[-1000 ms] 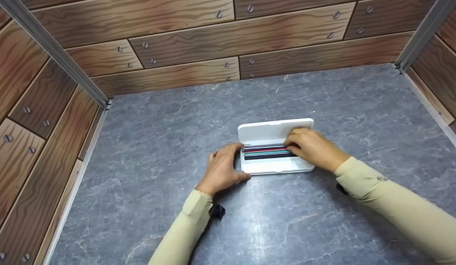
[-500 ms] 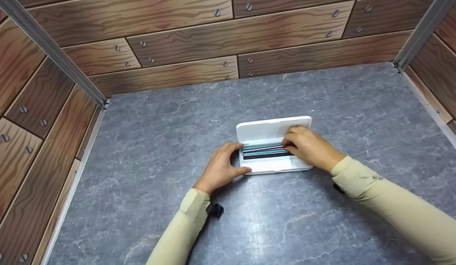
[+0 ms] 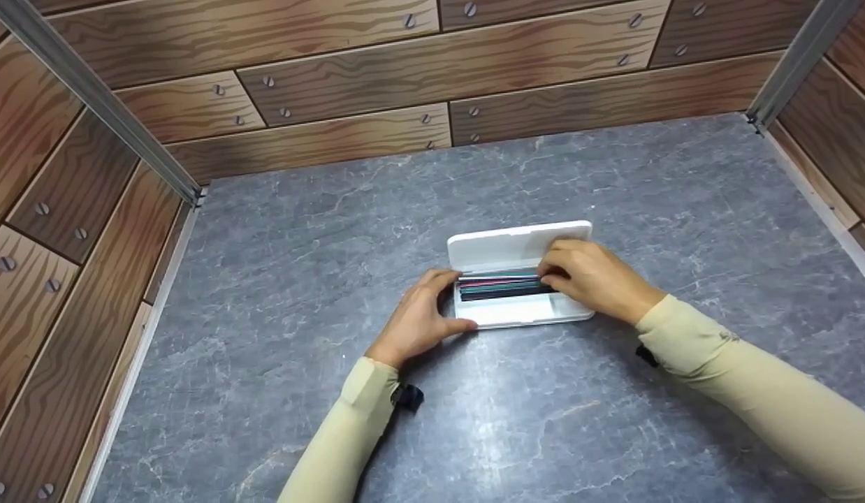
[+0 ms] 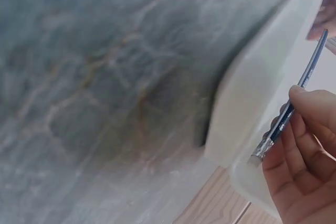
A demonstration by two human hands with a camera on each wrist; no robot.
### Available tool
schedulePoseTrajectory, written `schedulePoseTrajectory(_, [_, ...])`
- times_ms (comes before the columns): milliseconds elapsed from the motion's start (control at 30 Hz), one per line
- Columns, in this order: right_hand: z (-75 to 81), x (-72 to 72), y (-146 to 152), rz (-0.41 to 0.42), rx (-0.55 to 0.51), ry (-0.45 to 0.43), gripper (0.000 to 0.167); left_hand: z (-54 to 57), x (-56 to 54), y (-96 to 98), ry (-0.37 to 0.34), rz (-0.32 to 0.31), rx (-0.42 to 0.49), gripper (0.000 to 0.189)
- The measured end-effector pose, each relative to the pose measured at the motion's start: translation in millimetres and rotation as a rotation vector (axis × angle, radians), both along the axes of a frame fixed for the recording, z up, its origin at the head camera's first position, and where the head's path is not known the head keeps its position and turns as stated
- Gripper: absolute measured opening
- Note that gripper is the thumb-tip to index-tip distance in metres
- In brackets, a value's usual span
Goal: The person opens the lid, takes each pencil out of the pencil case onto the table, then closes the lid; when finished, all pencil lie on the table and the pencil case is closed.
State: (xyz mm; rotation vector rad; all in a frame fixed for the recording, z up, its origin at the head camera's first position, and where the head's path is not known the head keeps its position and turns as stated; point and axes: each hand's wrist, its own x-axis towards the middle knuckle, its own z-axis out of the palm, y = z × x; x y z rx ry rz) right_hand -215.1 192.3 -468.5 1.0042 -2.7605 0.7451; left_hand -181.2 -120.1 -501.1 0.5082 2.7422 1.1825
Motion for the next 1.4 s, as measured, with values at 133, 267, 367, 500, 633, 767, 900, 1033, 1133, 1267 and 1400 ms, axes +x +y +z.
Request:
schedulePoseTrajectory(133, [7.4, 5.8, 6, -0.018, -0.103, -0.012, 0.01, 2.2, -0.4, 1.1, -0.008, -0.001, -0.003, 0.086])
schedulePoseTrajectory(267, [15.8, 12.5, 15, -0.064, -0.221, -0.071, 0.012, 2.5, 0.0, 1.3, -0.016, 0.001, -0.008, 0.086])
schedulePoseTrajectory(367, [22.3, 17.8, 24, -0.124, -0.287, -0.119, 0.013, 1.8, 0.5, 1.9, -0.02, 0.002, -0.008, 0.086])
schedulePoseTrajectory(500, [27.8, 23.4, 39, -0.241, -0.355, -0.165, 0.012, 1.0, 1.5, 2.7, -0.027, 0.001, -0.004, 0.085])
schedulePoseTrajectory(633, [27.8, 27.0, 57, -0.4, -0.407, -0.212, 0.015, 1.7, 2.5, 2.9, -0.03, 0.0, -0.009, 0.085])
schedulePoseTrajectory(767, [21.9, 28.7, 71, -0.536, -0.393, -0.259, 0.022, 2.9, 2.6, 2.4, -0.034, 0.004, -0.01, 0.085])
schedulePoseTrajectory(900, [11.9, 30.4, 77, -0.625, -0.315, -0.313, 0.026, 2.9, 2.4, 3.2, -0.034, 0.003, -0.007, 0.085])
schedulePoseTrajectory(1033, [0.2, 29.0, 79, -0.662, -0.264, -0.377, 0.028, 2.2, 2.4, 3.8, -0.032, -0.002, -0.01, 0.085])
schedulePoseTrajectory(1133, [-6.8, 27.4, 79, -0.666, -0.218, -0.415, 0.028, 1.7, 2.7, 4.1, -0.035, -0.001, -0.008, 0.085])
schedulePoseTrajectory(1267, [-11.2, 27.7, 76, -0.655, -0.159, -0.442, 0.027, 1.7, 2.6, 3.2, -0.038, -0.001, -0.005, 0.086])
schedulePoseTrajectory(1400, [-11.3, 28.9, 71, -0.646, -0.143, -0.444, 0.026, 2.6, 1.8, 2.5, -0.04, -0.002, -0.002, 0.087])
